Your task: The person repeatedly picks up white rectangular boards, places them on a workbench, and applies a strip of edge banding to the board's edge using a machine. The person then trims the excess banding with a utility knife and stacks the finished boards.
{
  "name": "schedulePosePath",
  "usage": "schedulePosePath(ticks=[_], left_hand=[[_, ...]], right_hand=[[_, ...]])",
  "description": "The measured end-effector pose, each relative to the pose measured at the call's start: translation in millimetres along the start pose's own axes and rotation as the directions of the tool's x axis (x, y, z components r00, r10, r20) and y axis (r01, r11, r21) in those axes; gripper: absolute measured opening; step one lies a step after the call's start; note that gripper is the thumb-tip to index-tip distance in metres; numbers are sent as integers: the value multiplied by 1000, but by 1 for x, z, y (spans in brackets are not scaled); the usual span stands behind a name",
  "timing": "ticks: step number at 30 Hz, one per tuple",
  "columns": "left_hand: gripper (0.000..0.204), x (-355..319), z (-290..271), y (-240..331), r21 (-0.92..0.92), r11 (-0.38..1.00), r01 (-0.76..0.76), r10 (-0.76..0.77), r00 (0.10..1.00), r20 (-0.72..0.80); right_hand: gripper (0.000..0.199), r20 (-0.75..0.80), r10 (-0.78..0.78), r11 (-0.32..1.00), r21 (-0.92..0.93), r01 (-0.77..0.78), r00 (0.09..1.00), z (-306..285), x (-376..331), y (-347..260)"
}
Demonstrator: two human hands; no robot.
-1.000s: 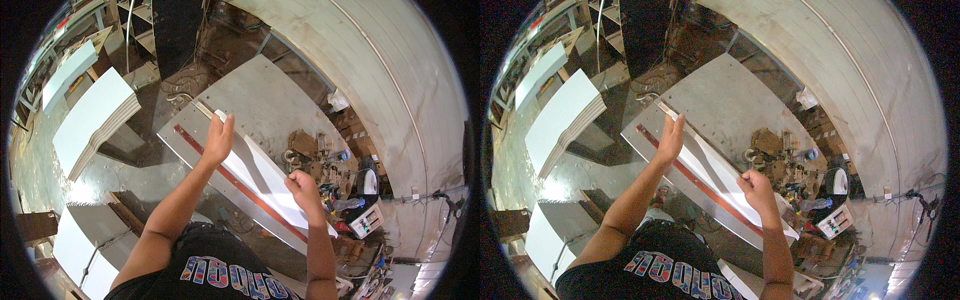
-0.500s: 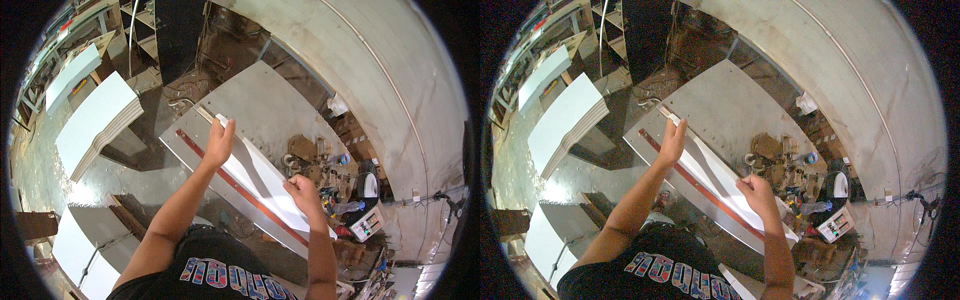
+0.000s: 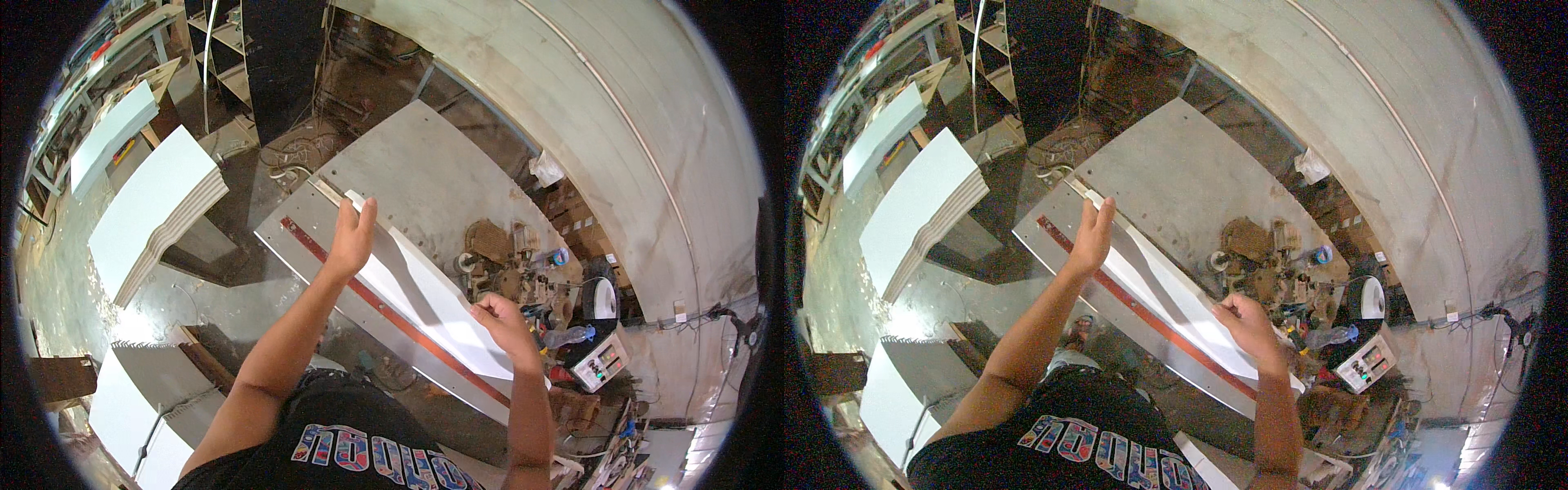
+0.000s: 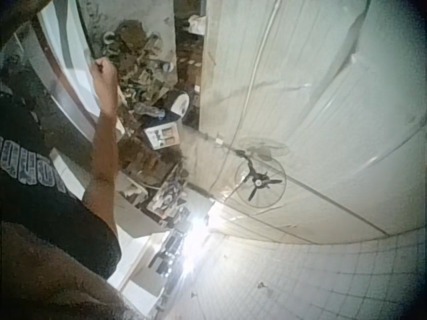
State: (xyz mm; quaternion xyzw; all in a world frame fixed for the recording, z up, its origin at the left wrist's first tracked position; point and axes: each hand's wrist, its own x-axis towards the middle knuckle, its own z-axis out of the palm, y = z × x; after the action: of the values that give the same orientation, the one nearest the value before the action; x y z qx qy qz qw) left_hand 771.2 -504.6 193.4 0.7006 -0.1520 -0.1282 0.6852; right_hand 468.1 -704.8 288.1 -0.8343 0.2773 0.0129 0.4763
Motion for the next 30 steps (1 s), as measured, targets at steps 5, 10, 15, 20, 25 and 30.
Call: schedulePosePath(ticks=[5,10,15,20,25,30], left_hand=[[54,2,1,-2,-69,997,-17,18,1000,15],[55,0,2,2,-11,999,34,-34,999,0],[56,5,3,1,-29,999,14,-13,1000,26],[57,8,-2,5,54,998,36,-39,997,64],[59,7,-1,14,15,1000,7,-8,998,65],[60,9,4,11,70,997,40,-43,998,37]], right_hand=[[35,-25,26,998,-55,-28,999,12,16,-2],[47,-42,96,989,-110,-100,994,13,24,-12],[47,-38,65,992,-107,-69,997,16,23,-19],[44,-9,46,978,-205,-47,999,4,14,-26],[39,11,87,964,-253,-82,996,-22,-17,-30],[31,35,70,981,-183,-62,997,-30,-22,-26]])
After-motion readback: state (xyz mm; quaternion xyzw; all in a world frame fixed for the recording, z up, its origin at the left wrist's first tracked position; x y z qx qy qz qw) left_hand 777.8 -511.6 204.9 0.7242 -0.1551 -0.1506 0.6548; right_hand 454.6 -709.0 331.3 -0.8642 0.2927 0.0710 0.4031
